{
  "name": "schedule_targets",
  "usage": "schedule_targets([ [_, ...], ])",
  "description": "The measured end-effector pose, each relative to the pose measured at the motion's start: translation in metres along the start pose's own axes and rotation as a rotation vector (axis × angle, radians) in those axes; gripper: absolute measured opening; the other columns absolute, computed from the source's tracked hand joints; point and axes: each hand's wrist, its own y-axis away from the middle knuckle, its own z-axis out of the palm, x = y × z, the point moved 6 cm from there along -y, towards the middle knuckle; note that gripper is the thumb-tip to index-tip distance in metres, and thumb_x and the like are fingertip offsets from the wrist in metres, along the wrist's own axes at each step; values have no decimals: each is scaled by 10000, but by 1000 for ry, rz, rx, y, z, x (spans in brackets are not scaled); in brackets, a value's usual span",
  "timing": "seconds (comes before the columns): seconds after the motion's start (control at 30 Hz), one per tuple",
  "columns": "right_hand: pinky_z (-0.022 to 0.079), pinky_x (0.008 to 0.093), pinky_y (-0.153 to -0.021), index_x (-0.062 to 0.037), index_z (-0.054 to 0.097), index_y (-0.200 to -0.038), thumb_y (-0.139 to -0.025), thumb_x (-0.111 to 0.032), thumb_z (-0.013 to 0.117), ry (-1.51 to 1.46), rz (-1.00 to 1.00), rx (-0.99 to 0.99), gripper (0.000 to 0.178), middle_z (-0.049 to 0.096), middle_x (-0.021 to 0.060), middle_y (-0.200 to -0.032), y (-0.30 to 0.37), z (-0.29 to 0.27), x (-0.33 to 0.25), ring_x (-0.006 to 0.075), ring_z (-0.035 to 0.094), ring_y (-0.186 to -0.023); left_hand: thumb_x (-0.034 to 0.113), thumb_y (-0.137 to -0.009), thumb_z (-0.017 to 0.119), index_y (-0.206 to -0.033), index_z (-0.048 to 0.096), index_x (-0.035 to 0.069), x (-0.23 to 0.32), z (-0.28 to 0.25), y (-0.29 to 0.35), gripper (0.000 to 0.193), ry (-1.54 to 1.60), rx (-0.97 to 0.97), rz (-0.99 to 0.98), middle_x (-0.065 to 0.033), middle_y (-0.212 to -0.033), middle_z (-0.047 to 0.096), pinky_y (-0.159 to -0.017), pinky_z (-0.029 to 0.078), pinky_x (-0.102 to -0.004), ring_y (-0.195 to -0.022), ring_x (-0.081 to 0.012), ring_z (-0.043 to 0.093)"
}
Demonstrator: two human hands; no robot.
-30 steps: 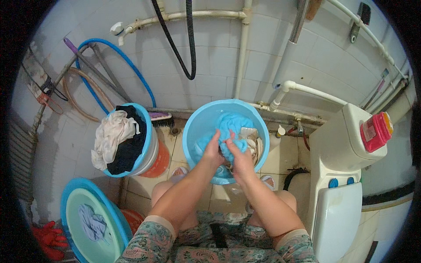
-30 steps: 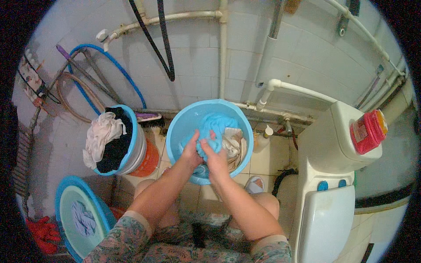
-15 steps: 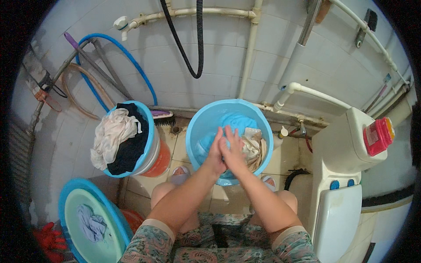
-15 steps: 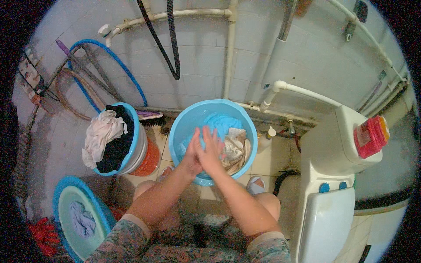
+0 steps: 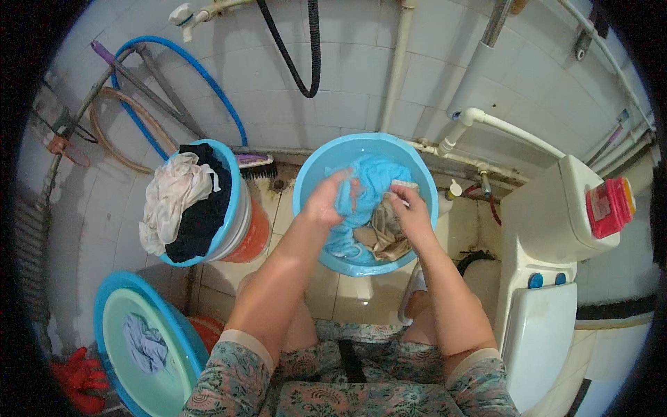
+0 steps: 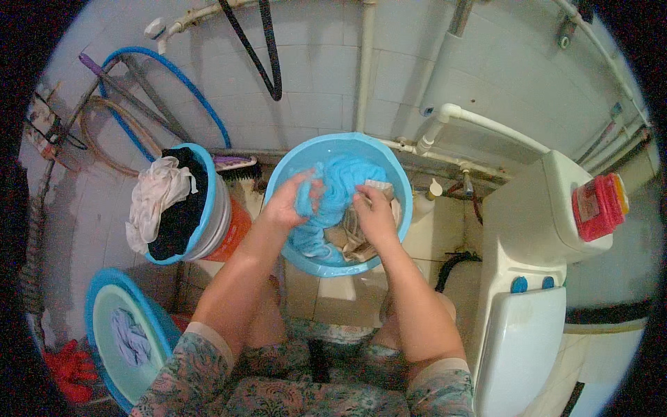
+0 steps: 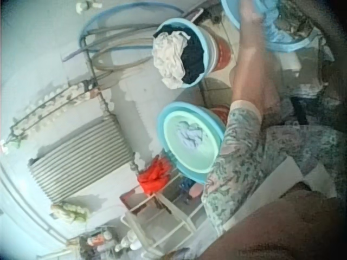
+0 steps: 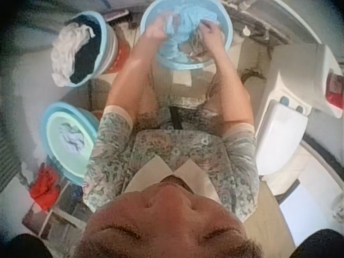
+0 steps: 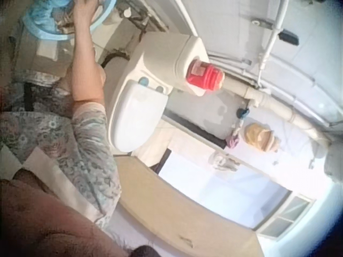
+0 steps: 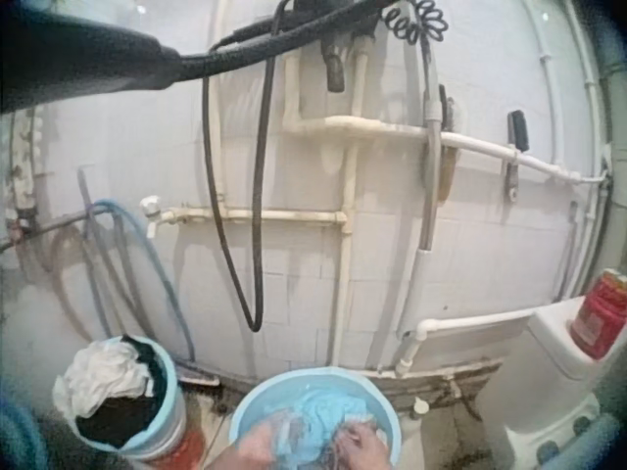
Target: The person hand-washes various garments in a blue basin filled with water. They scrub, rinse, and wring out items including a beige bra, a light blue towel, and a purple cloth, then transfer them to a separate basin.
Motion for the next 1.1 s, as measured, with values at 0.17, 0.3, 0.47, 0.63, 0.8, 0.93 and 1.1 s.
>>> schedule_targets([
  [0.17,477,349,-695,-99,610,-964,-780,-220,592,180,24,-326,221,639,106,-799,29,46,-5,250,619,-751,260,-849,566,-971,531,95,34,-13,6,208,-65,18,183,-43,-806,586,-507,440,-267,-636,-143,543],
  [0.3,482,366,-717,-80,612,-963,-759,-234,620,424,-72,-486,256,634,130,-856,53,84,5,283,616,-783,295,-843,577,-1042,534,82,45,10,22,295,-43,-123,163,-88,-944,601,-616,475,-288,-792,-190,587],
  [0.47,473,422,-749,-64,613,-964,-752,-242,603,751,-290,-420,278,619,174,-909,54,104,14,348,599,-845,366,-854,541,-1192,458,45,44,-15,16,474,-238,-129,87,-129,-1089,572,-798,449,-407,-991,-258,551],
  [0.63,463,439,-747,-42,622,-912,-770,-230,545,541,123,-338,248,614,198,-902,28,88,22,356,593,-851,413,-830,543,-1122,539,18,52,-54,13,491,-1148,127,93,-129,-1014,611,-810,441,-406,-961,-281,570],
  [0.8,429,318,-720,-16,610,-939,-821,-137,524,-167,196,-148,189,613,81,-853,7,41,14,198,562,-794,386,-794,558,-1025,598,21,60,-56,25,433,-1786,358,393,-194,-925,630,-789,456,-396,-882,-313,604],
  [0.93,404,253,-717,-26,617,-917,-825,-97,539,-568,178,86,139,583,23,-821,10,-14,-34,112,506,-774,329,-793,572,-1013,589,33,50,-27,58,369,-1831,421,485,-167,-928,630,-776,464,-396,-885,-309,600],
  [1.1,388,222,-714,-43,619,-926,-844,-91,554,-364,1,189,115,574,-9,-851,5,-61,-50,88,489,-776,275,-791,599,-1063,566,69,0,-7,42,344,-1598,-22,420,-127,-963,629,-786,471,-379,-897,-258,607],
])
